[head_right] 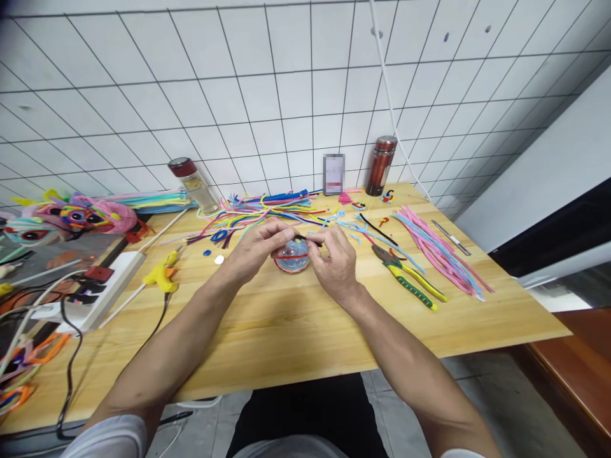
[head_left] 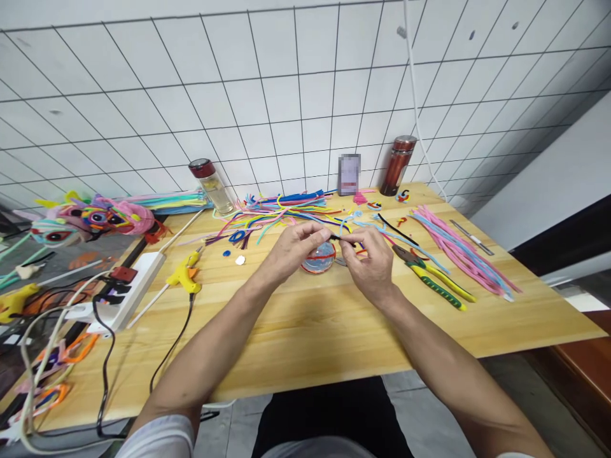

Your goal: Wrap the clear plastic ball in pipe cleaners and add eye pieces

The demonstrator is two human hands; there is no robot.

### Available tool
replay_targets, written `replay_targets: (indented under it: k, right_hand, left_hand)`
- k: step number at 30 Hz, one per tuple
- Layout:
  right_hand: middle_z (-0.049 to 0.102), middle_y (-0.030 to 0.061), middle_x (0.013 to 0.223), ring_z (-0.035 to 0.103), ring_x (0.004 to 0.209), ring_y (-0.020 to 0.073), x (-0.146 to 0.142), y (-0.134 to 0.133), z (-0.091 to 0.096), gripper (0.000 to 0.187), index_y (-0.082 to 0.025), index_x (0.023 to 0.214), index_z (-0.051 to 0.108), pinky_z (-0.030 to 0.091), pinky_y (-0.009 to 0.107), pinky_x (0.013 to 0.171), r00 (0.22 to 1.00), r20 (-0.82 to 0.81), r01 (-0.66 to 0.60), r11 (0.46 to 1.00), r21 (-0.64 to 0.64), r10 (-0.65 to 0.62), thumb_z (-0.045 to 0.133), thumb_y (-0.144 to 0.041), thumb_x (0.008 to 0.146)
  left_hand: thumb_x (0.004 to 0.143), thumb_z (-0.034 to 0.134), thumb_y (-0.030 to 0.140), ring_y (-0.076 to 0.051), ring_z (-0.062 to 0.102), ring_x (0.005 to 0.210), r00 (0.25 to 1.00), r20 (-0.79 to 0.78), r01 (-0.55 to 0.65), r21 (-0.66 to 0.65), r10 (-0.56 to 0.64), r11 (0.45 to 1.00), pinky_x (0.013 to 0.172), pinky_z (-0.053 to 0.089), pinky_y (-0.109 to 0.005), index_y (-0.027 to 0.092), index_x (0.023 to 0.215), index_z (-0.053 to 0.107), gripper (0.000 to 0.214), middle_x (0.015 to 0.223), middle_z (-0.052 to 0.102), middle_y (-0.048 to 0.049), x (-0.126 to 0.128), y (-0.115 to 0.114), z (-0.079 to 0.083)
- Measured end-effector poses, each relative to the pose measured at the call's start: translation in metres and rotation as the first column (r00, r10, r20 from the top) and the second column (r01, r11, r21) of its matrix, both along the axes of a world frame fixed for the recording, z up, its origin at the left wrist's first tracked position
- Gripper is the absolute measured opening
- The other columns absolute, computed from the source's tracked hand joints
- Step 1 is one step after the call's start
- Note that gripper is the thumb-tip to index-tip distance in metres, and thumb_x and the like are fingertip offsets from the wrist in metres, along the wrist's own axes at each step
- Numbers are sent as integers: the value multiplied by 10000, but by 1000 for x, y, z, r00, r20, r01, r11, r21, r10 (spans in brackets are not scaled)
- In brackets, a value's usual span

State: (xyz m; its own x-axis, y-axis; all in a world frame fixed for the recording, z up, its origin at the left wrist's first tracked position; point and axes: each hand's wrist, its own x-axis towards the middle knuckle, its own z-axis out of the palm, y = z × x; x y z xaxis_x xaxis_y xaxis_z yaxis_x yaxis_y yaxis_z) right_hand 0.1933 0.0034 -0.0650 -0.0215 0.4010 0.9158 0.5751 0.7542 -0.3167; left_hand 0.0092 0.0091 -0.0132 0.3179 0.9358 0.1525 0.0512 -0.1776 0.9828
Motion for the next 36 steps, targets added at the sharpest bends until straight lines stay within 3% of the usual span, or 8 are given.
replay_targets:
  k: [4, 8, 12, 18, 25, 31, 36]
  right_hand:
    - [702, 37, 859, 659, 817, 211, 0, 3, -6, 143, -246, 999, 681, 538, 362, 734, 993, 120, 16, 998, 54, -22, 644, -111, 967]
    - [713, 51, 879, 664, 832, 223, 1, 3, -8, 130, -238, 1023, 687, 536, 374, 741, 987, 159, 3, 999, 52, -11, 662, -125, 963]
    - [726, 50, 914, 679, 867, 222, 2, 1, -4, 140, -243, 1047, 697, 543, 378, 772, 995, 99, -19, 1000, 18, 17, 668, -139, 958]
    - [716, 24, 866, 677, 833, 209, 0, -1, -3, 133, -258, 984, 705, 548, 379, 753, 1000, 6, 2, 1000, -7, -2, 672, -136, 944]
    - [720, 23, 870, 677, 839, 208, -3, -5, -1, 121, -255, 993, 723, 554, 385, 779, 999, -46, -7, 1000, -22, 6, 671, -157, 946]
    - [722, 29, 868, 685, 846, 217, 2, -4, 4, 84, -252, 936, 697, 568, 389, 770, 997, -73, 25, 993, -119, -33, 645, -193, 965]
    - [713, 34, 851, 678, 839, 216, 2, -2, 1, 95, -256, 935, 689, 566, 391, 766, 999, -7, 42, 996, -79, -43, 636, -184, 967]
  left_hand:
    - [811, 736, 336, -131, 542, 701, 953, -286, -22, 254, 97, 967, 656, 412, -260, 175, 900, 774, 187, 834, 710, -18, -8, -2, 10]
    - [832, 678, 273, -134, 555, 699, 912, -394, 7, 280, 109, 960, 674, 415, -264, 182, 846, 774, 133, 789, 719, -6, -6, -3, 8]
    - [835, 682, 335, -130, 565, 671, 943, -317, -33, 208, 99, 977, 659, 428, -262, 169, 838, 751, 180, 775, 721, -8, -5, -2, 2]
    - [730, 818, 421, -126, 610, 685, 999, -10, -46, 3, 46, 999, 678, 490, -255, 148, 821, 698, 313, 771, 697, -13, 3, -5, -1]
    - [692, 869, 522, -60, 439, 522, 972, 194, -116, -107, 135, 987, 519, 362, -211, 156, 812, 674, 432, 631, 588, 39, 19, -8, -10]
    - [713, 844, 526, -81, 473, 543, 993, 113, -5, -127, 19, 992, 546, 385, -229, 161, 869, 686, 427, 645, 602, 30, 12, -4, -6]
    - [737, 806, 401, -118, 557, 664, 990, -140, -27, 63, 36, 998, 632, 435, -251, 156, 942, 744, 326, 848, 713, -26, -4, -1, 5]
